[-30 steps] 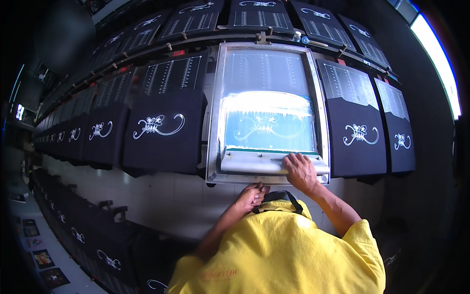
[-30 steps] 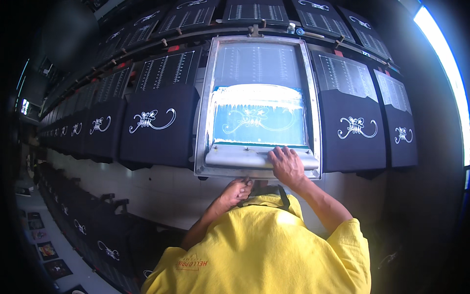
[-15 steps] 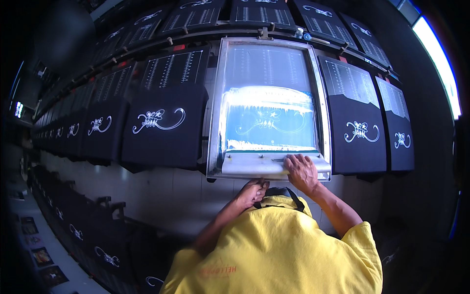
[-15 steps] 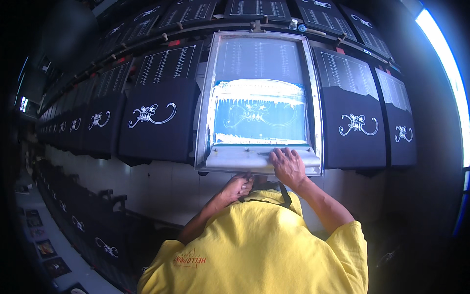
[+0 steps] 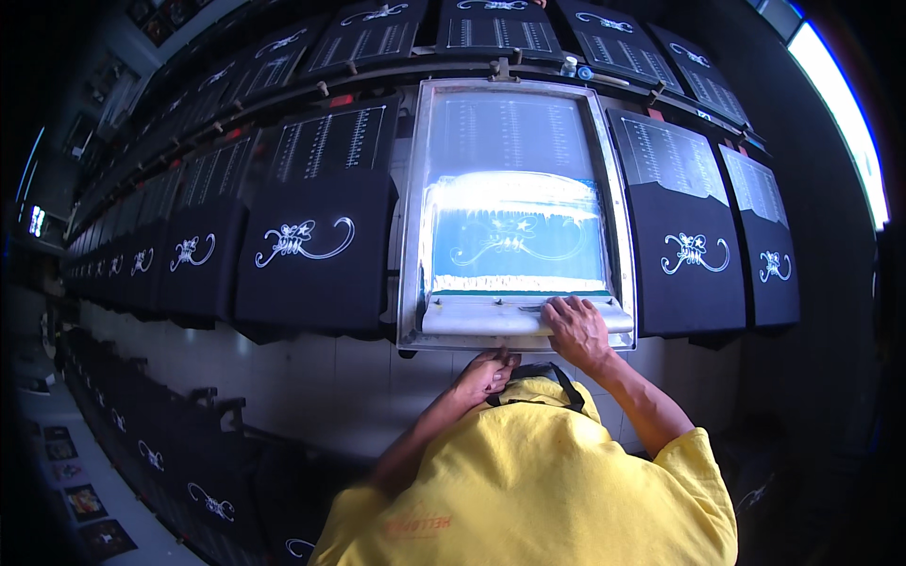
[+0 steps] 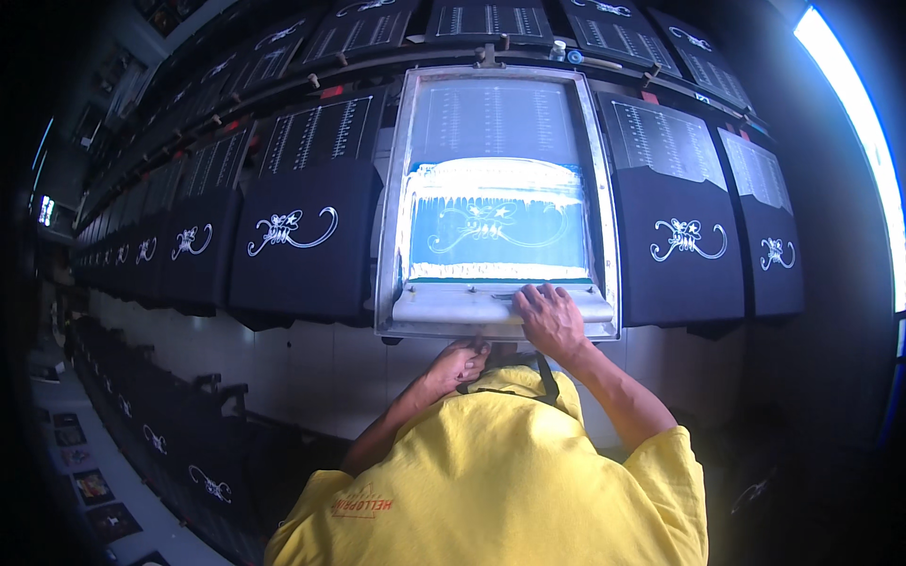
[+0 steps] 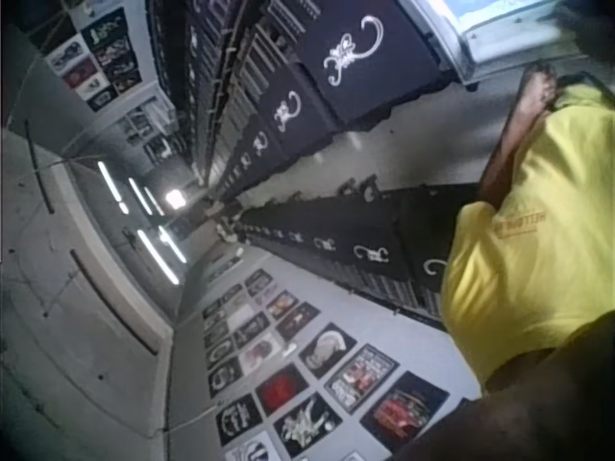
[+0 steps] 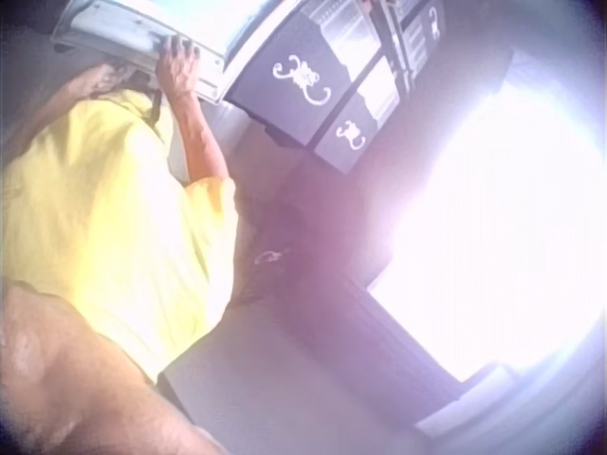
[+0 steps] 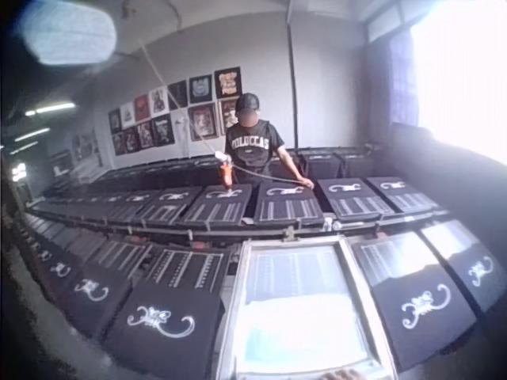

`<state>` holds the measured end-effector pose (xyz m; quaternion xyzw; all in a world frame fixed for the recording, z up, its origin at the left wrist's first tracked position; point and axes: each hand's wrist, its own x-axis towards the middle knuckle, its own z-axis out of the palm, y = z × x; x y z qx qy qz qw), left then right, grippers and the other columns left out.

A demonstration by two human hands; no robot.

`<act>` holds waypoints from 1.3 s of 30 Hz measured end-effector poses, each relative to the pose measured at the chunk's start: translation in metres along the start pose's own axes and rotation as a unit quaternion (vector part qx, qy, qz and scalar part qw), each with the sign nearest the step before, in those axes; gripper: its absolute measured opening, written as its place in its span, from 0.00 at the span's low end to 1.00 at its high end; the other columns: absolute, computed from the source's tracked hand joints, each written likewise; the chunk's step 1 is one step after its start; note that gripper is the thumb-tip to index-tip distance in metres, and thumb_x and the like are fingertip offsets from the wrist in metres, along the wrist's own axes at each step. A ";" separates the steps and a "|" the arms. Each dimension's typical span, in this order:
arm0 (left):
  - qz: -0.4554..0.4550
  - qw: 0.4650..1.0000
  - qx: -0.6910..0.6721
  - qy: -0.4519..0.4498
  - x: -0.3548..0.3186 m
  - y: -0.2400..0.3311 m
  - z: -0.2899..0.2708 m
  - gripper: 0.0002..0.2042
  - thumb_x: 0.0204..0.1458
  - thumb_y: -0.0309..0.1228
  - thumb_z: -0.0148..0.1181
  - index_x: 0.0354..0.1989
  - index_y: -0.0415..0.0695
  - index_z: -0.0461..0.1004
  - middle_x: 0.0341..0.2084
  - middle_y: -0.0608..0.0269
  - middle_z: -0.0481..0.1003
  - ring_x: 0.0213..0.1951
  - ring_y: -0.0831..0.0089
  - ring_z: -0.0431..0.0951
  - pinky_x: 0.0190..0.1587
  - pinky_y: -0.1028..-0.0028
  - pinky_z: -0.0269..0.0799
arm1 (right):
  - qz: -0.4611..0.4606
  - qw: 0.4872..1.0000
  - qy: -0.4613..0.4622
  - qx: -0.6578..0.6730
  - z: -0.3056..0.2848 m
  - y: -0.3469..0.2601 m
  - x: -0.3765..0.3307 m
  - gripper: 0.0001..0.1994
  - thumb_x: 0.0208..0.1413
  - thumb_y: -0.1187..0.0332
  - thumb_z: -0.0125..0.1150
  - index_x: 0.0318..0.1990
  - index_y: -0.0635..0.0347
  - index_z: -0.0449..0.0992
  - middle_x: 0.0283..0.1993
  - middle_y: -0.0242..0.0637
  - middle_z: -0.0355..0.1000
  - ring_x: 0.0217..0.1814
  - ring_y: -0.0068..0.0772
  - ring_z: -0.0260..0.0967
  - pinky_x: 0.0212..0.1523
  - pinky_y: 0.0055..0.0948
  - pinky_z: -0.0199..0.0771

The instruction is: The person performs screen printing on black fabric by lowering the screen frame, applying white ink across the mesh with a squeegee, and then raising the frame to reveal the printed design.

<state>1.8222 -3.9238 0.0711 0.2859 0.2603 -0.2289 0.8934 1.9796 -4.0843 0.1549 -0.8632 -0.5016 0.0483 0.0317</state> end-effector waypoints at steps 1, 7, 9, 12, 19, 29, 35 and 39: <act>0.009 0.999 0.033 0.009 -0.003 0.001 0.000 0.09 0.65 0.28 0.42 0.37 0.42 0.70 0.14 0.74 0.59 0.12 0.82 0.55 0.15 0.80 0.51 | 0.000 1.000 -0.003 -0.004 -0.003 -0.002 0.001 0.16 0.48 0.71 0.58 0.47 0.56 0.71 0.45 0.35 0.70 0.50 0.38 0.68 0.49 0.37 0.69; 0.446 0.592 0.653 0.156 -0.086 0.062 0.043 0.14 0.57 0.35 0.59 0.50 0.45 0.75 0.32 0.61 0.73 0.27 0.71 0.72 0.29 0.74 0.69 | 0.019 1.000 -0.020 0.007 -0.007 -0.002 0.002 0.18 0.52 0.72 0.56 0.52 0.56 0.70 0.48 0.36 0.70 0.51 0.39 0.68 0.51 0.38 0.69; 0.396 0.426 0.787 0.207 -0.105 0.093 0.052 0.21 0.50 0.37 0.62 0.52 0.43 0.74 0.47 0.54 0.71 0.51 0.58 0.70 0.47 0.61 0.68 | 0.025 0.999 -0.022 0.008 -0.006 -0.002 0.003 0.20 0.53 0.72 0.55 0.55 0.57 0.69 0.49 0.37 0.70 0.52 0.40 0.68 0.52 0.38 0.69; 0.342 0.323 0.854 0.224 -0.089 0.115 0.033 0.27 0.35 0.26 0.63 0.51 0.36 0.74 0.56 0.49 0.66 0.59 0.53 0.64 0.56 0.60 0.65 | 0.029 0.998 -0.046 0.025 -0.015 -0.002 0.005 0.25 0.55 0.73 0.54 0.62 0.58 0.64 0.51 0.38 0.69 0.55 0.39 0.67 0.54 0.37 0.69; 0.321 0.405 0.833 0.197 -0.070 0.121 0.011 0.25 0.32 0.23 0.62 0.46 0.35 0.75 0.51 0.51 0.69 0.57 0.52 0.67 0.56 0.60 0.68 | 0.085 0.996 0.035 -0.012 -0.021 0.034 -0.046 0.23 0.45 0.70 0.64 0.52 0.59 0.71 0.51 0.40 0.70 0.59 0.43 0.65 0.61 0.43 0.61; 0.380 0.431 0.785 0.232 -0.053 0.115 -0.008 0.18 0.40 0.15 0.53 0.44 0.31 0.75 0.46 0.46 0.77 0.53 0.52 0.75 0.57 0.63 0.71 | 0.077 0.988 0.125 0.037 -0.005 0.057 -0.049 0.20 0.37 0.77 0.67 0.43 0.63 0.73 0.47 0.42 0.74 0.52 0.46 0.71 0.51 0.40 0.76; 0.378 0.408 0.796 0.239 -0.050 0.105 -0.013 0.15 0.43 0.16 0.54 0.43 0.34 0.76 0.45 0.49 0.78 0.51 0.56 0.77 0.54 0.65 0.74 | 0.078 0.991 0.099 0.054 0.002 0.055 -0.055 0.18 0.39 0.79 0.63 0.42 0.63 0.72 0.46 0.43 0.72 0.51 0.45 0.70 0.50 0.39 0.76; 0.417 0.350 0.798 0.260 -0.038 0.100 -0.025 0.16 0.38 0.15 0.57 0.39 0.37 0.78 0.43 0.55 0.79 0.49 0.61 0.79 0.50 0.67 0.75 | 0.074 0.991 0.104 0.034 0.011 0.061 -0.048 0.15 0.40 0.79 0.58 0.40 0.64 0.72 0.45 0.43 0.72 0.52 0.45 0.70 0.50 0.39 0.75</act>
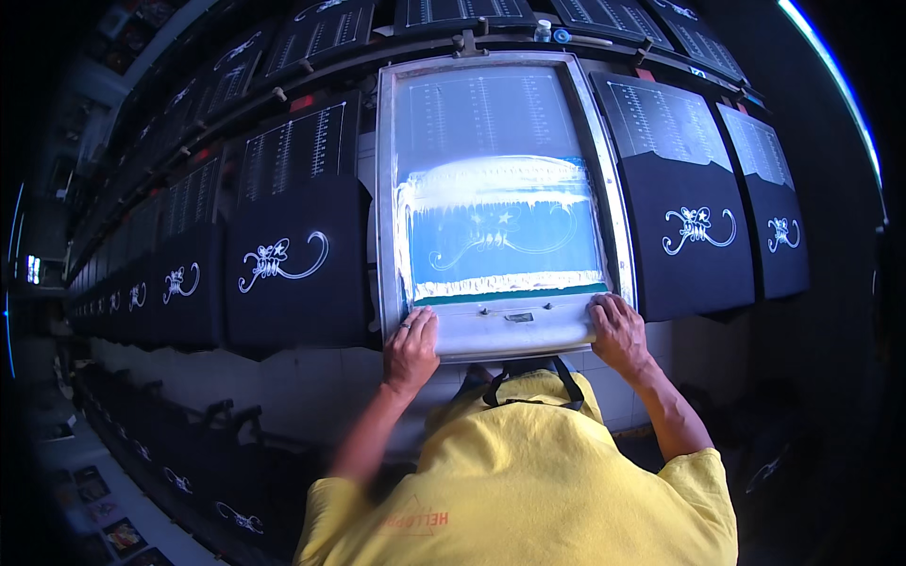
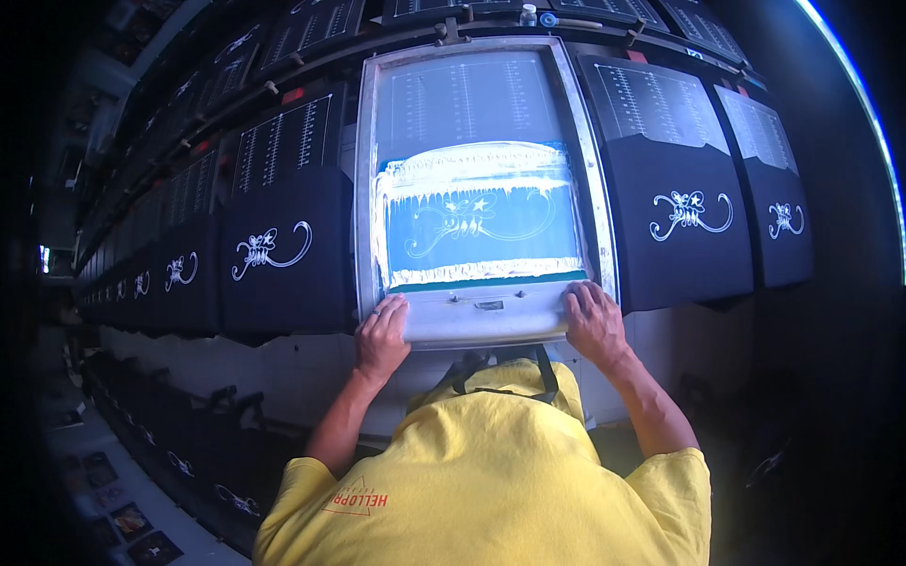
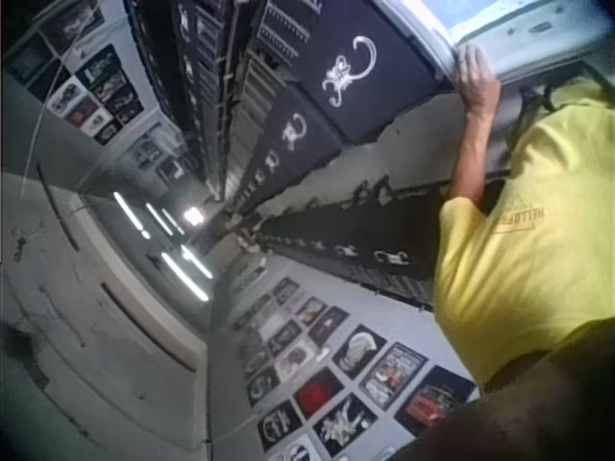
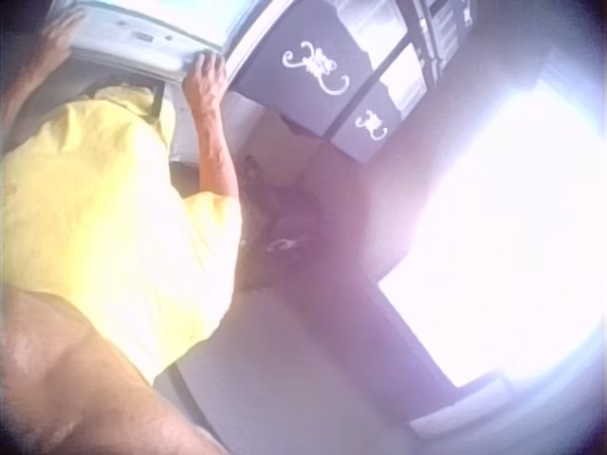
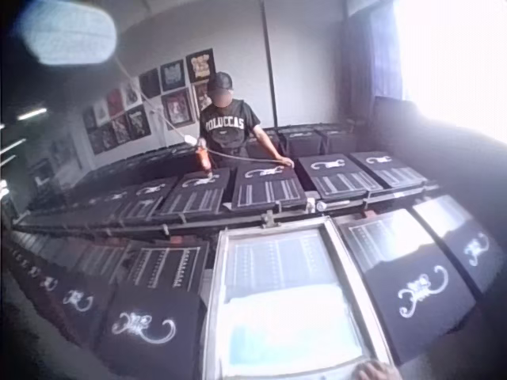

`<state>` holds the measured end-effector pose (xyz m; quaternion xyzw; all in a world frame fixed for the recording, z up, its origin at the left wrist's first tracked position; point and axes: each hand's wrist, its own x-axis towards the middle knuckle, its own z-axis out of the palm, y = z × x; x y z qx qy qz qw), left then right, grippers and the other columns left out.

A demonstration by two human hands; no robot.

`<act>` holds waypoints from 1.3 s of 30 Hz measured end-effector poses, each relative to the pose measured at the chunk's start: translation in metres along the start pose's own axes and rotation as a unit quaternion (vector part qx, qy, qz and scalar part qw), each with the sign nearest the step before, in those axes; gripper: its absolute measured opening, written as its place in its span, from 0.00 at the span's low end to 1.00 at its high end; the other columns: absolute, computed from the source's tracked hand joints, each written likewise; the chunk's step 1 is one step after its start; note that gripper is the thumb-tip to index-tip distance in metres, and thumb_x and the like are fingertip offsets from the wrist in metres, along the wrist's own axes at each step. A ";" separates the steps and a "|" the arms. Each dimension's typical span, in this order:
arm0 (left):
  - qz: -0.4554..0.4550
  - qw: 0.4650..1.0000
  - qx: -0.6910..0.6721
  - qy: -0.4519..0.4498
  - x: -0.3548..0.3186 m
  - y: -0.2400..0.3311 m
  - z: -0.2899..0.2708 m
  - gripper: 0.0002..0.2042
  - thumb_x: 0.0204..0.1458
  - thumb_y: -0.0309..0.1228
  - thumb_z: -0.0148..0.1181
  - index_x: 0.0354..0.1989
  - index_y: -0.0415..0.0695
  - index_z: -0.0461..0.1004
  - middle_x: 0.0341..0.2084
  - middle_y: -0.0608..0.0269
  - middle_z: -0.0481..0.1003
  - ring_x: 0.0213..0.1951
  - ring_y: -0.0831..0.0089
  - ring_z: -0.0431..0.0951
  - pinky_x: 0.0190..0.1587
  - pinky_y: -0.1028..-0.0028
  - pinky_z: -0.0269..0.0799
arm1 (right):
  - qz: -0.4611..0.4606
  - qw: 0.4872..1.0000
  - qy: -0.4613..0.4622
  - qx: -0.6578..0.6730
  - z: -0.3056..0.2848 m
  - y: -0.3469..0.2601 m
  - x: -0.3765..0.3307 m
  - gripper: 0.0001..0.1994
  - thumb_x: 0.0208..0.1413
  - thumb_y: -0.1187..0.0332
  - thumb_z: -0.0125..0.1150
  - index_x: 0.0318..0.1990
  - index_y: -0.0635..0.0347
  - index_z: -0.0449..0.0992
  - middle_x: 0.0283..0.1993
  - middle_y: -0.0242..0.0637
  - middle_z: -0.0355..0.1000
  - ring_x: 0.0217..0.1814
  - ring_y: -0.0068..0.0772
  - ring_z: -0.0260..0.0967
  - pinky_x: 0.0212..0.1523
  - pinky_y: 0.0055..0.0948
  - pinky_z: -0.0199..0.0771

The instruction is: The person performs screen printing on black fabric by lowering the screen frame, applying white ink across the mesh with a squeegee, and then raising the frame to reveal the printed design.

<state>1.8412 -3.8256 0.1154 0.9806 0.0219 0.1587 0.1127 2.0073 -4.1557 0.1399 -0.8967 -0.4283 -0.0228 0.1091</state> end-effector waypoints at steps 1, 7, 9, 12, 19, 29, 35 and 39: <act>0.003 1.000 0.004 -0.005 0.011 -0.002 -0.003 0.11 0.46 0.19 0.55 0.39 0.36 0.79 0.43 0.54 0.79 0.48 0.61 0.80 0.49 0.68 0.76 | -0.006 1.000 0.009 -0.003 0.004 0.005 0.008 0.15 0.40 0.79 0.57 0.40 0.65 0.72 0.45 0.44 0.72 0.51 0.46 0.71 0.50 0.39 0.76; 0.017 1.000 -0.021 0.009 0.070 -0.038 0.013 0.11 0.45 0.18 0.56 0.38 0.36 0.78 0.39 0.54 0.80 0.45 0.60 0.81 0.47 0.67 0.78 | -0.002 1.000 -0.010 -0.025 0.002 0.030 0.066 0.15 0.40 0.77 0.61 0.40 0.64 0.72 0.46 0.44 0.73 0.51 0.44 0.72 0.49 0.38 0.77; 0.023 0.999 -0.027 0.009 0.098 -0.048 0.015 0.11 0.44 0.18 0.56 0.37 0.36 0.78 0.38 0.53 0.81 0.44 0.59 0.81 0.47 0.66 0.78 | -0.002 0.999 -0.021 -0.032 0.004 0.042 0.087 0.16 0.40 0.76 0.63 0.40 0.64 0.72 0.47 0.44 0.73 0.51 0.43 0.72 0.48 0.38 0.78; 0.012 0.999 -0.049 -0.004 0.134 -0.069 0.019 0.15 0.37 0.16 0.57 0.37 0.39 0.78 0.39 0.55 0.80 0.42 0.57 0.81 0.43 0.63 0.78 | 0.021 0.997 -0.060 -0.040 0.001 0.056 0.127 0.17 0.39 0.74 0.67 0.41 0.63 0.73 0.44 0.43 0.75 0.47 0.43 0.74 0.43 0.37 0.79; -0.013 0.992 -0.069 -0.104 0.195 -0.092 0.009 0.12 0.37 0.17 0.54 0.33 0.37 0.79 0.32 0.45 0.79 0.37 0.48 0.80 0.42 0.57 0.76 | 0.020 0.995 -0.094 -0.036 -0.012 0.080 0.192 0.08 0.43 0.73 0.65 0.33 0.64 0.79 0.30 0.45 0.78 0.34 0.44 0.78 0.36 0.39 0.80; -0.054 0.990 -0.071 -0.107 0.219 -0.081 -0.039 0.11 0.42 0.21 0.54 0.33 0.39 0.80 0.30 0.40 0.77 0.37 0.42 0.78 0.43 0.54 0.75 | 0.037 0.995 -0.081 -0.046 -0.079 0.074 0.219 0.09 0.45 0.76 0.61 0.35 0.63 0.82 0.28 0.46 0.78 0.30 0.44 0.79 0.35 0.39 0.80; -0.031 0.996 -0.064 -0.051 0.162 -0.056 -0.057 0.13 0.41 0.19 0.54 0.35 0.41 0.80 0.33 0.45 0.79 0.37 0.45 0.79 0.42 0.55 0.75 | 0.010 0.999 -0.041 -0.031 -0.084 0.045 0.148 0.06 0.45 0.74 0.61 0.32 0.64 0.79 0.30 0.46 0.77 0.30 0.46 0.79 0.33 0.40 0.80; -0.029 0.994 -0.080 -0.063 0.087 -0.024 -0.053 0.14 0.42 0.17 0.51 0.38 0.37 0.78 0.35 0.46 0.79 0.38 0.49 0.80 0.43 0.57 0.77 | 0.000 1.000 -0.012 0.004 -0.049 0.026 0.071 0.06 0.43 0.74 0.61 0.32 0.60 0.76 0.32 0.42 0.75 0.35 0.44 0.76 0.31 0.39 0.79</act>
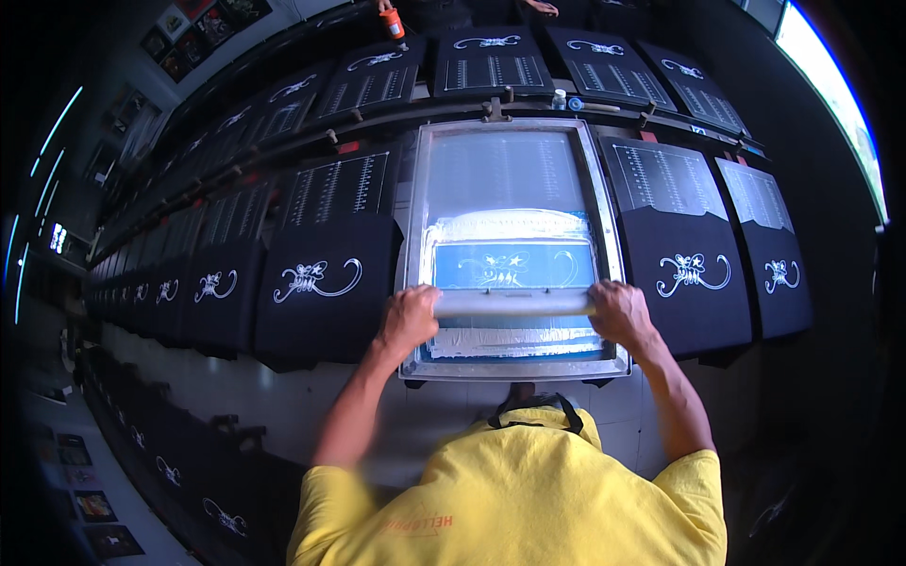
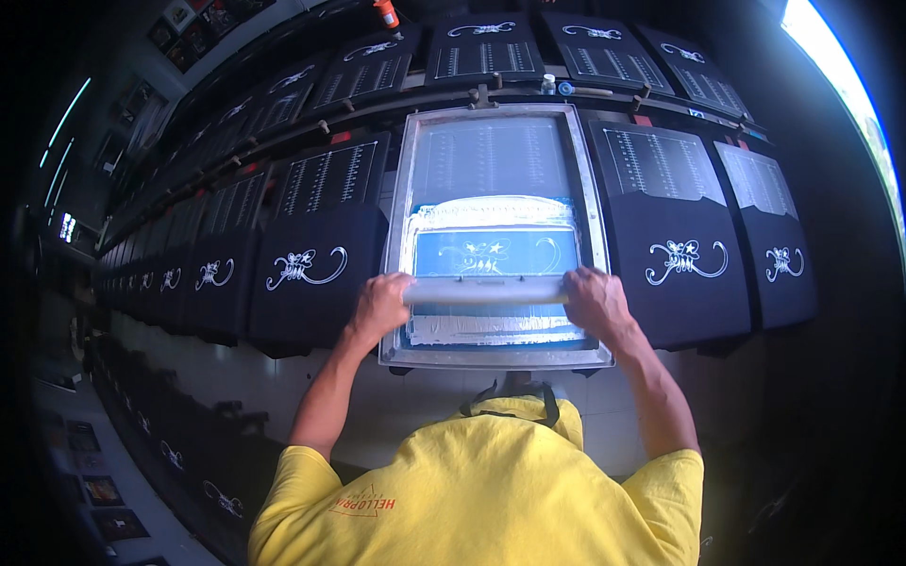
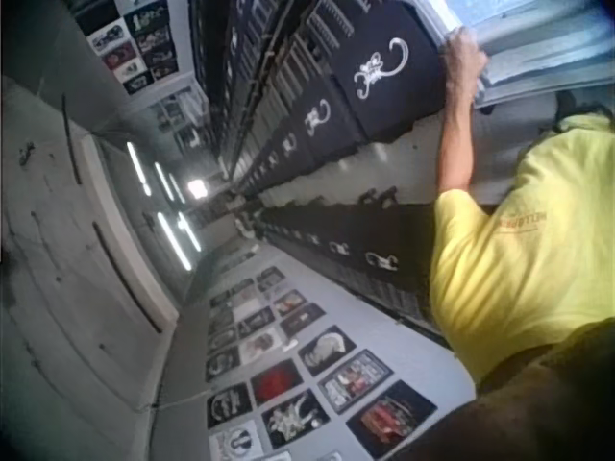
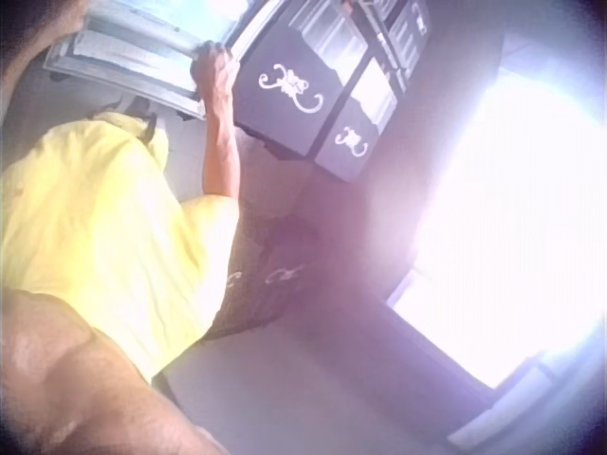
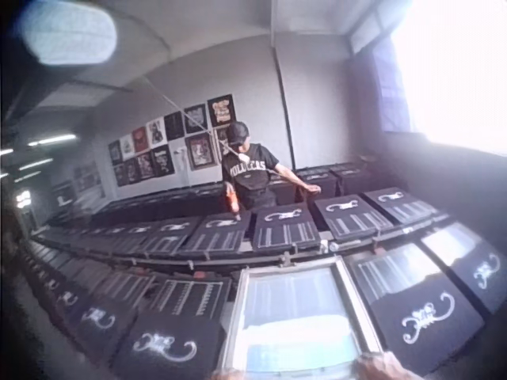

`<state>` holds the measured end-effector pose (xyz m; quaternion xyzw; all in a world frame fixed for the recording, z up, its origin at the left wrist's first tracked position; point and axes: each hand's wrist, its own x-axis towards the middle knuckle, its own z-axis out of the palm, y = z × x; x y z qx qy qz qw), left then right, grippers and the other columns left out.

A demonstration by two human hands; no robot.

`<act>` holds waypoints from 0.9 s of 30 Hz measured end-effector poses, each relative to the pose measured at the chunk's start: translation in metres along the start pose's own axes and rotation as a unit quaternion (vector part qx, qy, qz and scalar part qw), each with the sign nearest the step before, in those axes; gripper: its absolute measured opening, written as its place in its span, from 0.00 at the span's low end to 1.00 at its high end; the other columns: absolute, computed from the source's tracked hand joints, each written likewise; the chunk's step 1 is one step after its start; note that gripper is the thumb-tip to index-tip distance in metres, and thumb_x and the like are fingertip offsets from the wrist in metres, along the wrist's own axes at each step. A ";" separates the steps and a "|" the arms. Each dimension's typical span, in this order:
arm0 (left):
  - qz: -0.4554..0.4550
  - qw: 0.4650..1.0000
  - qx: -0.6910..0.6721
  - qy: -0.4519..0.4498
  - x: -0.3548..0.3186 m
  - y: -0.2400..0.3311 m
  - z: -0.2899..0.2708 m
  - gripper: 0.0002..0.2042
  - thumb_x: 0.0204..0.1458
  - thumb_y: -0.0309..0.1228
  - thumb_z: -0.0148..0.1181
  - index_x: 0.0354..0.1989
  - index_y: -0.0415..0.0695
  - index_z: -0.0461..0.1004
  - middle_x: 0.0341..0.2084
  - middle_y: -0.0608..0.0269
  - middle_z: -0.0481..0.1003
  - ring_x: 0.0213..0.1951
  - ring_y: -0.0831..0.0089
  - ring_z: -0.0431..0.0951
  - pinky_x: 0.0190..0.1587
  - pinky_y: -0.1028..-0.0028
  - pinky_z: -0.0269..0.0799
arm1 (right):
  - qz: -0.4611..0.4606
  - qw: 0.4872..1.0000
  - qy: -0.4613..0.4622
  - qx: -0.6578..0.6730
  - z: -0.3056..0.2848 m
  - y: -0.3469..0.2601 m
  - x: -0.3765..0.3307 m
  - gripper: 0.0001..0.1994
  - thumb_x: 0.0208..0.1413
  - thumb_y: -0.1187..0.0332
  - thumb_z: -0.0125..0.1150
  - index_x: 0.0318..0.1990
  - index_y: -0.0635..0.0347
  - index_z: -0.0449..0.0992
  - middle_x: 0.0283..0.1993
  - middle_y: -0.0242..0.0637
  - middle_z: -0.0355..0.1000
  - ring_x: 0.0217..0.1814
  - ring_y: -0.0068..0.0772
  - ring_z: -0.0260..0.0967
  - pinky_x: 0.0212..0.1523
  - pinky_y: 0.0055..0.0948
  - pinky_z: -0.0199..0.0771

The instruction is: The person performs screen printing on black fabric by lowering the screen frame, applying white ink across the mesh with a squeegee, and then raising the frame to reveal the printed design.

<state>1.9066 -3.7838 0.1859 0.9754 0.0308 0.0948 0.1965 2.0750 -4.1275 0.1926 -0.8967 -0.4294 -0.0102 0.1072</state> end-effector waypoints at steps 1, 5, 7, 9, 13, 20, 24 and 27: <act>-0.004 1.000 0.003 -0.003 -0.018 0.002 0.007 0.14 0.42 0.17 0.51 0.38 0.37 0.78 0.36 0.48 0.79 0.40 0.50 0.80 0.44 0.59 0.77 | 0.010 1.000 0.007 0.011 0.011 -0.005 -0.017 0.08 0.42 0.73 0.62 0.33 0.60 0.76 0.32 0.40 0.75 0.35 0.43 0.76 0.33 0.39 0.79; -0.026 0.999 -0.009 0.017 -0.071 0.013 0.029 0.16 0.42 0.16 0.51 0.40 0.38 0.77 0.40 0.53 0.79 0.47 0.56 0.78 0.48 0.62 0.76 | 0.029 0.999 -0.024 0.028 0.028 -0.032 -0.059 0.13 0.39 0.75 0.64 0.37 0.60 0.76 0.39 0.41 0.75 0.45 0.44 0.74 0.43 0.40 0.78; -0.029 0.999 0.001 0.018 -0.086 0.017 0.040 0.17 0.41 0.16 0.52 0.43 0.38 0.75 0.44 0.53 0.77 0.50 0.57 0.76 0.51 0.63 0.74 | 0.012 1.000 0.014 0.002 0.047 -0.034 -0.077 0.18 0.38 0.74 0.66 0.42 0.61 0.74 0.45 0.43 0.73 0.51 0.46 0.71 0.49 0.41 0.76; -0.035 0.999 0.012 0.016 -0.097 0.020 0.047 0.18 0.41 0.16 0.53 0.45 0.38 0.74 0.47 0.53 0.74 0.54 0.57 0.73 0.53 0.63 0.72 | 0.011 1.000 0.022 -0.003 0.054 -0.040 -0.089 0.23 0.36 0.72 0.69 0.45 0.62 0.72 0.51 0.45 0.71 0.57 0.48 0.67 0.54 0.42 0.73; -0.054 0.998 0.021 -0.005 -0.117 0.026 0.059 0.22 0.40 0.15 0.53 0.49 0.36 0.70 0.55 0.52 0.68 0.60 0.54 0.66 0.58 0.63 0.67 | 0.019 1.000 -0.018 0.017 0.053 -0.052 -0.101 0.38 0.33 0.60 0.78 0.53 0.65 0.67 0.58 0.48 0.64 0.64 0.53 0.59 0.62 0.47 0.63; -0.079 0.995 0.041 -0.035 -0.122 0.039 0.062 0.27 0.40 0.15 0.53 0.55 0.33 0.66 0.61 0.50 0.62 0.65 0.53 0.61 0.62 0.62 0.64 | 0.029 0.997 -0.034 0.068 0.043 -0.060 -0.110 0.42 0.36 0.58 0.78 0.59 0.66 0.64 0.63 0.52 0.60 0.67 0.58 0.55 0.65 0.51 0.59; -0.070 0.986 0.113 -0.104 -0.114 0.049 0.040 0.28 0.45 0.28 0.65 0.56 0.34 0.66 0.61 0.52 0.62 0.66 0.56 0.60 0.67 0.64 0.58 | 0.001 0.988 -0.046 0.147 0.032 -0.037 -0.107 0.29 0.52 0.59 0.67 0.57 0.66 0.68 0.62 0.54 0.63 0.66 0.56 0.58 0.65 0.49 0.60; -0.114 0.978 -0.116 -0.134 -0.104 0.026 0.028 0.26 0.47 0.35 0.69 0.53 0.36 0.70 0.58 0.52 0.67 0.63 0.56 0.64 0.65 0.64 0.61 | 0.090 0.976 0.075 0.183 0.045 -0.003 -0.110 0.19 0.61 0.63 0.56 0.56 0.65 0.70 0.61 0.54 0.65 0.64 0.55 0.61 0.64 0.47 0.62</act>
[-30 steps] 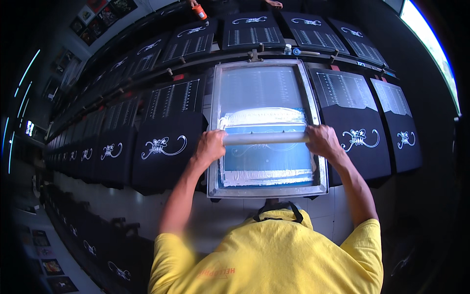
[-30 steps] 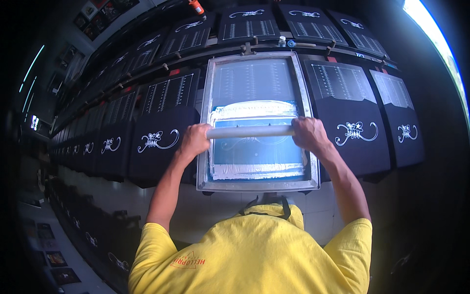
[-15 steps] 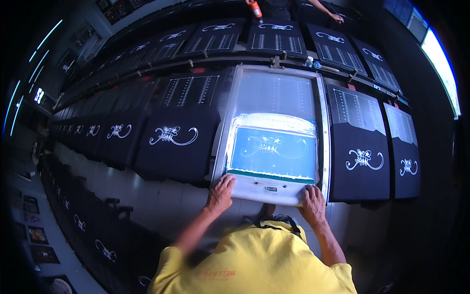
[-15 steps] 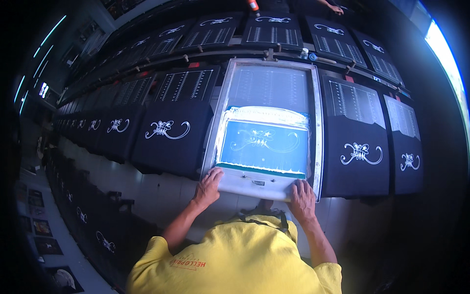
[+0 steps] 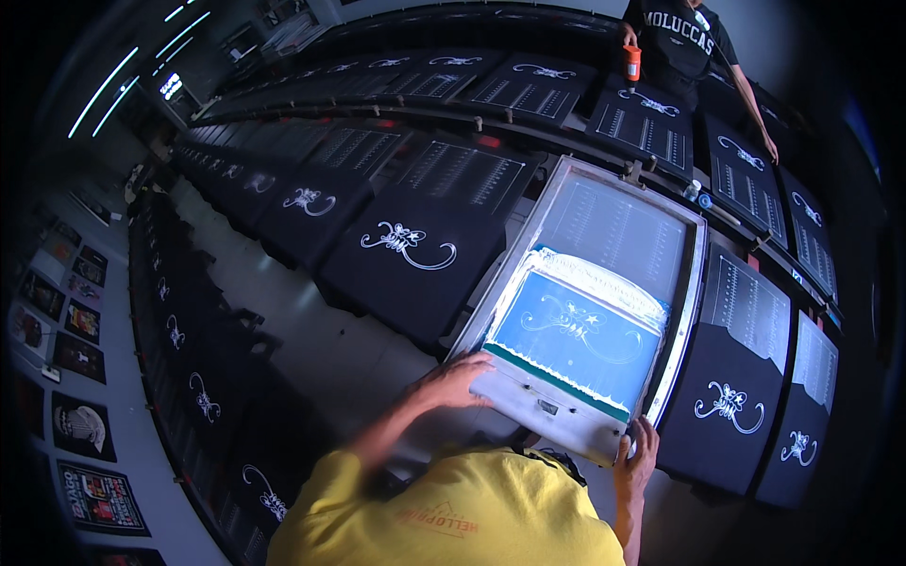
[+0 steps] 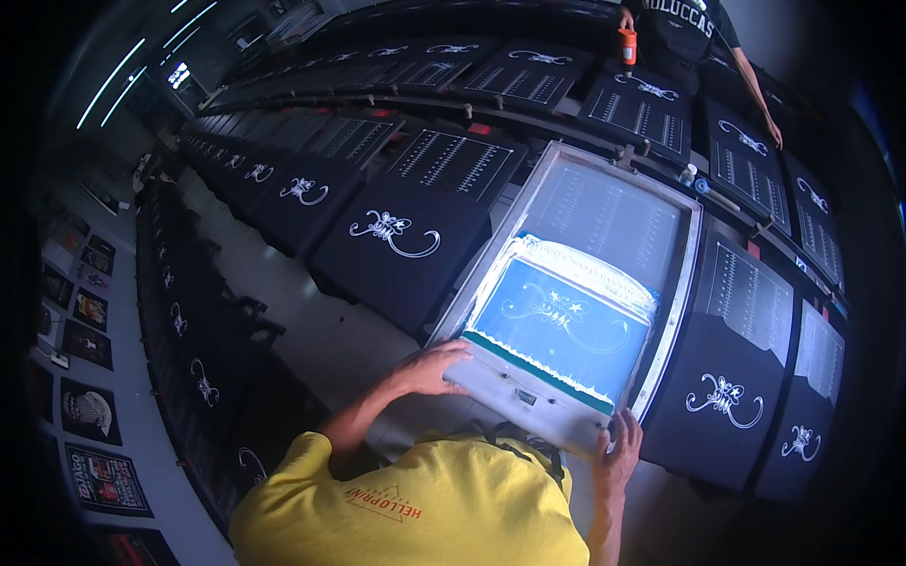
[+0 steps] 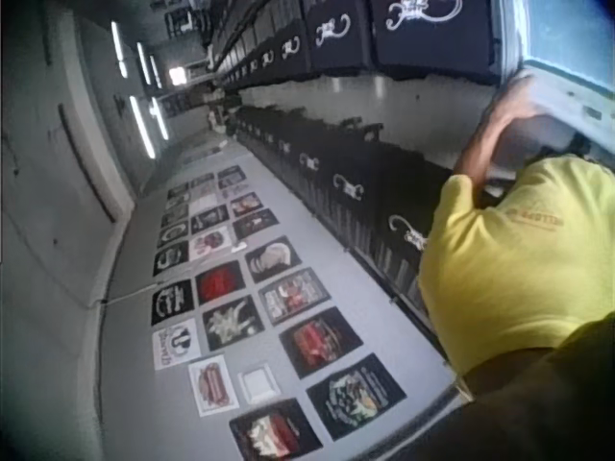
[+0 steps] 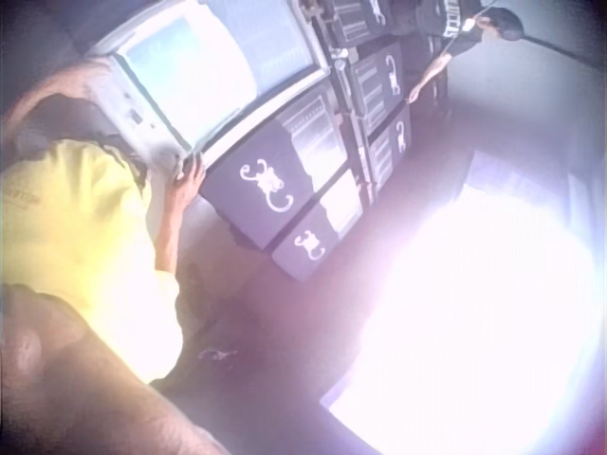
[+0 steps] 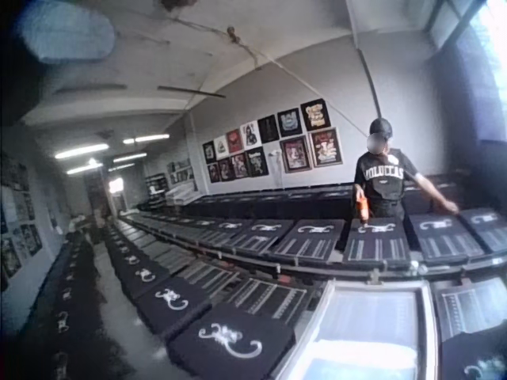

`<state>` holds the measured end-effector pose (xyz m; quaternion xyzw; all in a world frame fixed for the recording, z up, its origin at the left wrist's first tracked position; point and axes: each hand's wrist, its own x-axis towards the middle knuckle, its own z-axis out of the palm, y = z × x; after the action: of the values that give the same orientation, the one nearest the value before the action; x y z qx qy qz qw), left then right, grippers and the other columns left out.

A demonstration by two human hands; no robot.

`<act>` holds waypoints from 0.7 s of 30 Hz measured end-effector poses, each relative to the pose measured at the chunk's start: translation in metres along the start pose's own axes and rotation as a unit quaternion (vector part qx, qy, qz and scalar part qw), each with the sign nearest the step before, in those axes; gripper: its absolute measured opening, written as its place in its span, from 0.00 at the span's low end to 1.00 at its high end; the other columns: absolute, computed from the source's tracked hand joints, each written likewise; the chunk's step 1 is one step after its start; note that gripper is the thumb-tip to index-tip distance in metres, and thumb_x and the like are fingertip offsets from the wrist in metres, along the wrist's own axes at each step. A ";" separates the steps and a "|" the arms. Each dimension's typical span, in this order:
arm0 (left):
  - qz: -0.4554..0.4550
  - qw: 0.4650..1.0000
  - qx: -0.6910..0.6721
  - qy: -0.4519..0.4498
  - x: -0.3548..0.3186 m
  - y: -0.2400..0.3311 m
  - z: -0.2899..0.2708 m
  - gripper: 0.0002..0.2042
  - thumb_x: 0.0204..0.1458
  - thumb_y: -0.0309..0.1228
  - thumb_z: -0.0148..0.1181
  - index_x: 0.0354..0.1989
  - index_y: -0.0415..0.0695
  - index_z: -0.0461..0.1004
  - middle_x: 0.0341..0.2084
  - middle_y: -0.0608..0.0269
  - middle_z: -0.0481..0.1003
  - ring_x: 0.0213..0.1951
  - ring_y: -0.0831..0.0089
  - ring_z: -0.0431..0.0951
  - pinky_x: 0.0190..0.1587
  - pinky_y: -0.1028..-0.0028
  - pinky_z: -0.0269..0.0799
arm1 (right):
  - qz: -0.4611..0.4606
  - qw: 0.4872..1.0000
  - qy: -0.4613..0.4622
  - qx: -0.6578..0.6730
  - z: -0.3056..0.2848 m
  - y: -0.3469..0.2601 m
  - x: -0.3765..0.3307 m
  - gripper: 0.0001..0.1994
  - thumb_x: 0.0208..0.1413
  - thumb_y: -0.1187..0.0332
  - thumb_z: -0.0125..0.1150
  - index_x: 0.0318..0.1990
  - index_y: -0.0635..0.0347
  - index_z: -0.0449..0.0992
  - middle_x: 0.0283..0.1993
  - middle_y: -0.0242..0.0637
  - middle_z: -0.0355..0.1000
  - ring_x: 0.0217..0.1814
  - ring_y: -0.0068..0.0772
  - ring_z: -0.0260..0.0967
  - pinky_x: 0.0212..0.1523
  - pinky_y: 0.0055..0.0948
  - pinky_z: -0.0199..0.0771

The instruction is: The person performs screen printing on black fabric by lowering the screen frame, applying white ink across the mesh with a squeegee, and then raising the frame to reveal the printed design.

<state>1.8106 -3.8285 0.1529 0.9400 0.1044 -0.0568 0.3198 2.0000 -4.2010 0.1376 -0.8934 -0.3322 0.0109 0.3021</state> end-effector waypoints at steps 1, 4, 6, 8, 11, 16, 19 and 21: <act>-0.014 0.996 -0.075 0.052 0.006 -0.014 0.003 0.22 0.51 0.37 0.66 0.51 0.37 0.73 0.54 0.51 0.71 0.58 0.56 0.70 0.62 0.62 0.65 | 0.011 0.999 0.042 -0.003 0.002 0.011 0.003 0.18 0.62 0.65 0.54 0.56 0.65 0.70 0.60 0.54 0.66 0.63 0.54 0.62 0.63 0.46 0.63; -0.096 0.959 -0.079 0.255 0.026 -0.048 0.011 0.18 0.54 0.35 0.62 0.50 0.37 0.74 0.51 0.51 0.74 0.54 0.53 0.73 0.56 0.62 0.68 | 0.083 0.990 0.118 0.003 0.005 0.033 0.007 0.16 0.64 0.69 0.50 0.56 0.65 0.71 0.56 0.53 0.70 0.59 0.52 0.67 0.60 0.41 0.66; -0.150 0.938 0.002 0.312 0.036 -0.066 0.021 0.15 0.56 0.34 0.58 0.46 0.36 0.75 0.46 0.50 0.75 0.49 0.52 0.75 0.52 0.62 0.71 | 0.171 0.980 0.100 0.036 0.006 0.041 0.007 0.15 0.65 0.70 0.50 0.55 0.65 0.72 0.54 0.52 0.73 0.56 0.49 0.71 0.58 0.38 0.68; -0.188 0.924 0.032 0.332 0.042 -0.074 0.028 0.13 0.58 0.34 0.56 0.42 0.36 0.77 0.42 0.49 0.77 0.45 0.51 0.77 0.48 0.61 0.72 | 0.181 0.973 0.108 0.091 0.013 0.050 0.007 0.14 0.65 0.72 0.50 0.56 0.66 0.72 0.50 0.52 0.75 0.52 0.44 0.75 0.54 0.34 0.71; -0.219 0.916 0.007 0.336 0.044 -0.082 0.040 0.12 0.58 0.33 0.54 0.38 0.36 0.79 0.36 0.47 0.78 0.41 0.49 0.78 0.45 0.61 0.73 | 0.230 0.961 0.073 0.135 0.015 0.056 0.005 0.14 0.65 0.73 0.49 0.56 0.65 0.71 0.49 0.51 0.76 0.51 0.40 0.75 0.53 0.32 0.71; -0.213 0.896 -0.039 0.388 0.049 -0.096 0.049 0.14 0.56 0.37 0.57 0.36 0.36 0.81 0.31 0.45 0.79 0.36 0.48 0.79 0.40 0.61 0.73 | 0.230 0.951 0.137 0.155 0.048 0.078 0.004 0.14 0.63 0.73 0.48 0.54 0.64 0.71 0.44 0.54 0.77 0.46 0.47 0.76 0.48 0.36 0.72; -0.278 0.904 -0.056 0.319 0.055 -0.092 0.034 0.18 0.55 0.41 0.59 0.33 0.33 0.79 0.28 0.41 0.78 0.33 0.48 0.79 0.38 0.61 0.73 | 0.273 0.933 0.134 0.192 0.045 0.070 0.016 0.14 0.62 0.73 0.48 0.53 0.64 0.71 0.44 0.53 0.76 0.44 0.46 0.75 0.48 0.36 0.72; -0.250 0.905 -0.052 0.341 0.058 -0.087 0.030 0.19 0.55 0.40 0.58 0.26 0.32 0.75 0.22 0.40 0.74 0.26 0.47 0.76 0.30 0.59 0.68 | 0.290 0.926 0.148 0.190 0.050 0.073 0.016 0.14 0.63 0.72 0.47 0.53 0.64 0.71 0.44 0.53 0.75 0.43 0.45 0.75 0.48 0.36 0.72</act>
<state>1.8458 -3.7705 0.0684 0.8269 0.4416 0.1949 0.2885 2.0445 -4.2086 0.0595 -0.8683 -0.0019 0.0288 0.4952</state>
